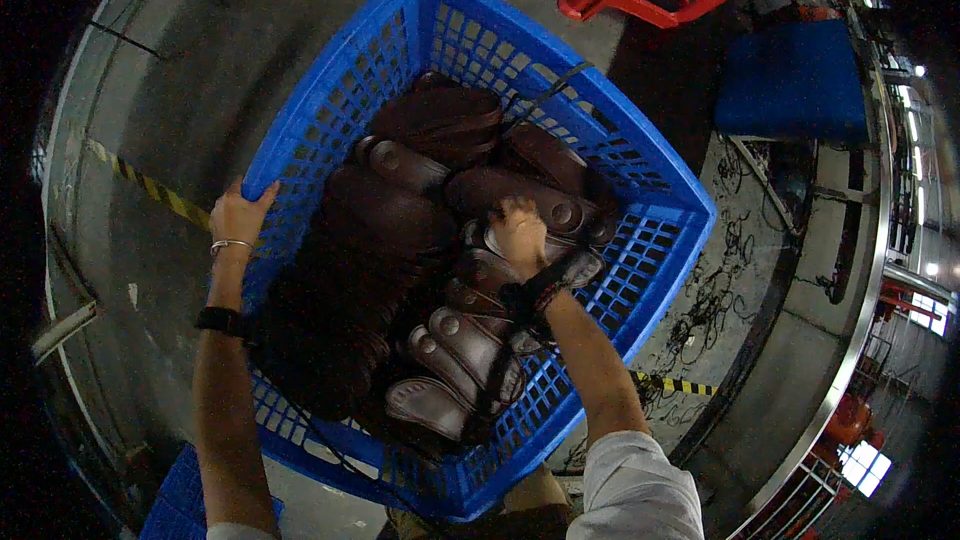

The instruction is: Collect shoe soles from a conveyor belt and place them into a blue plastic crate.

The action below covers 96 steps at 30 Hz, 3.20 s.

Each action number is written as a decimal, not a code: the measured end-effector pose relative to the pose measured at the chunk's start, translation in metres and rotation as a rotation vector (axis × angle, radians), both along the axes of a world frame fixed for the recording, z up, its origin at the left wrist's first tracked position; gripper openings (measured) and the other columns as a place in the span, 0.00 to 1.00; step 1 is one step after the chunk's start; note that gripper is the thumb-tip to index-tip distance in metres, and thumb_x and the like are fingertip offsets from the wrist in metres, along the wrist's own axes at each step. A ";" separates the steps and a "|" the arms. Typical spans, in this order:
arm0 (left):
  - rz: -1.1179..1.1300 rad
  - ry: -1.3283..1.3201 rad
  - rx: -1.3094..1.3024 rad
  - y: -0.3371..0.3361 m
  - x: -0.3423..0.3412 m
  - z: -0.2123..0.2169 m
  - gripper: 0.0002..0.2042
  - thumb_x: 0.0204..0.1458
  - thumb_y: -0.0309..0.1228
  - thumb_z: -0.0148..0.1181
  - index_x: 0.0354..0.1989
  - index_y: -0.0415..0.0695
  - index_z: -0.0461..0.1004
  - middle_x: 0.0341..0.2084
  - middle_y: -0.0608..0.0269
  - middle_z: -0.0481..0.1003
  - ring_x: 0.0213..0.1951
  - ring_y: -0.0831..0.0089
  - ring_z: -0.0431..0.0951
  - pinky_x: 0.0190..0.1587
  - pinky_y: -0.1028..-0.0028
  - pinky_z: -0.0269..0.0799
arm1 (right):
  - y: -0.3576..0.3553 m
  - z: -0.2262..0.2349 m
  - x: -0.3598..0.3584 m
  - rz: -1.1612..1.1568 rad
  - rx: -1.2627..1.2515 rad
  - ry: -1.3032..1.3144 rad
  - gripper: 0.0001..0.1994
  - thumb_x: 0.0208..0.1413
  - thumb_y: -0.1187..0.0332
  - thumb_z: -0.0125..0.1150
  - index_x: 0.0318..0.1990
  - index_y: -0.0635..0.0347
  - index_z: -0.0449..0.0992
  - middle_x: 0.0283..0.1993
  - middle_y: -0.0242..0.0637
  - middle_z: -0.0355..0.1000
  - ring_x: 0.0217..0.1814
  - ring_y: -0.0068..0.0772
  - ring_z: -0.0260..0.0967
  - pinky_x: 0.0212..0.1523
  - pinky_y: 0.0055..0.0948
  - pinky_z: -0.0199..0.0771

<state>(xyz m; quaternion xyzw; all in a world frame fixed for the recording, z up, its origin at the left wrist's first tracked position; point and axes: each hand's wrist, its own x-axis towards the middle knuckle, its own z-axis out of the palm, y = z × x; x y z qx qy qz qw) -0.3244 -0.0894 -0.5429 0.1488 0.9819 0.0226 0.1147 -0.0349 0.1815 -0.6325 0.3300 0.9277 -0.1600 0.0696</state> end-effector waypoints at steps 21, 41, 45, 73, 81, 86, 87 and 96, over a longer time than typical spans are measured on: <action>0.018 -0.099 -0.027 0.018 -0.002 0.014 0.33 0.39 0.56 0.54 0.44 0.38 0.70 0.31 0.46 0.74 0.36 0.53 0.74 0.40 0.61 0.68 | 0.188 0.040 0.037 -0.013 -0.075 -0.426 0.20 0.48 0.63 0.51 0.50 0.57 0.65 0.44 0.48 0.69 0.44 0.47 0.67 0.41 0.37 0.69; -0.069 0.045 0.033 0.014 -0.003 0.004 0.29 0.38 0.53 0.58 0.39 0.39 0.72 0.27 0.49 0.75 0.31 0.55 0.75 0.34 0.62 0.70 | 0.110 -0.104 -0.186 0.378 0.294 -0.121 0.19 0.48 0.62 0.52 0.47 0.62 0.66 0.48 0.41 0.64 0.52 0.46 0.56 0.52 0.44 0.56; -0.046 0.049 0.054 0.006 -0.003 0.002 0.27 0.38 0.52 0.58 0.39 0.40 0.72 0.27 0.51 0.75 0.30 0.56 0.76 0.34 0.63 0.70 | 0.095 -0.113 -0.206 0.505 0.187 -0.247 0.34 0.44 0.50 0.55 0.56 0.61 0.58 0.58 0.45 0.54 0.60 0.49 0.49 0.57 0.47 0.50; -0.097 0.130 0.115 0.009 -0.003 0.005 0.25 0.37 0.50 0.59 0.35 0.39 0.72 0.26 0.51 0.74 0.29 0.56 0.75 0.32 0.64 0.70 | 0.093 -0.043 -0.163 0.072 -0.735 -0.007 0.45 0.33 0.52 0.68 0.58 0.64 0.51 0.59 0.50 0.53 0.62 0.46 0.49 0.59 0.38 0.52; -0.078 0.085 0.046 0.015 -0.006 0.005 0.26 0.37 0.50 0.59 0.37 0.39 0.72 0.26 0.51 0.74 0.29 0.57 0.75 0.32 0.63 0.71 | 0.126 -0.126 -0.146 0.144 -0.182 0.068 0.27 0.49 0.58 0.52 0.56 0.56 0.58 0.59 0.46 0.54 0.61 0.47 0.49 0.58 0.40 0.51; -0.071 0.093 0.086 0.011 -0.009 0.004 0.26 0.37 0.50 0.59 0.37 0.39 0.72 0.27 0.52 0.75 0.30 0.58 0.76 0.32 0.63 0.71 | 0.115 -0.116 -0.157 0.274 0.249 0.102 0.22 0.54 0.62 0.46 0.57 0.55 0.58 0.58 0.45 0.55 0.60 0.46 0.51 0.58 0.40 0.49; -0.075 0.091 0.087 0.009 -0.008 0.002 0.26 0.37 0.50 0.59 0.37 0.40 0.72 0.27 0.52 0.75 0.30 0.58 0.76 0.32 0.63 0.71 | 0.106 -0.101 -0.157 0.302 0.307 0.168 0.21 0.53 0.63 0.46 0.56 0.55 0.59 0.56 0.45 0.57 0.58 0.46 0.53 0.57 0.40 0.51; -0.069 0.063 0.115 0.011 -0.004 0.003 0.26 0.37 0.51 0.59 0.38 0.40 0.72 0.27 0.53 0.75 0.30 0.59 0.76 0.32 0.63 0.71 | -0.071 -0.056 -0.104 0.289 -0.370 0.021 0.35 0.43 0.49 0.58 0.57 0.57 0.55 0.57 0.49 0.55 0.59 0.54 0.50 0.55 0.45 0.55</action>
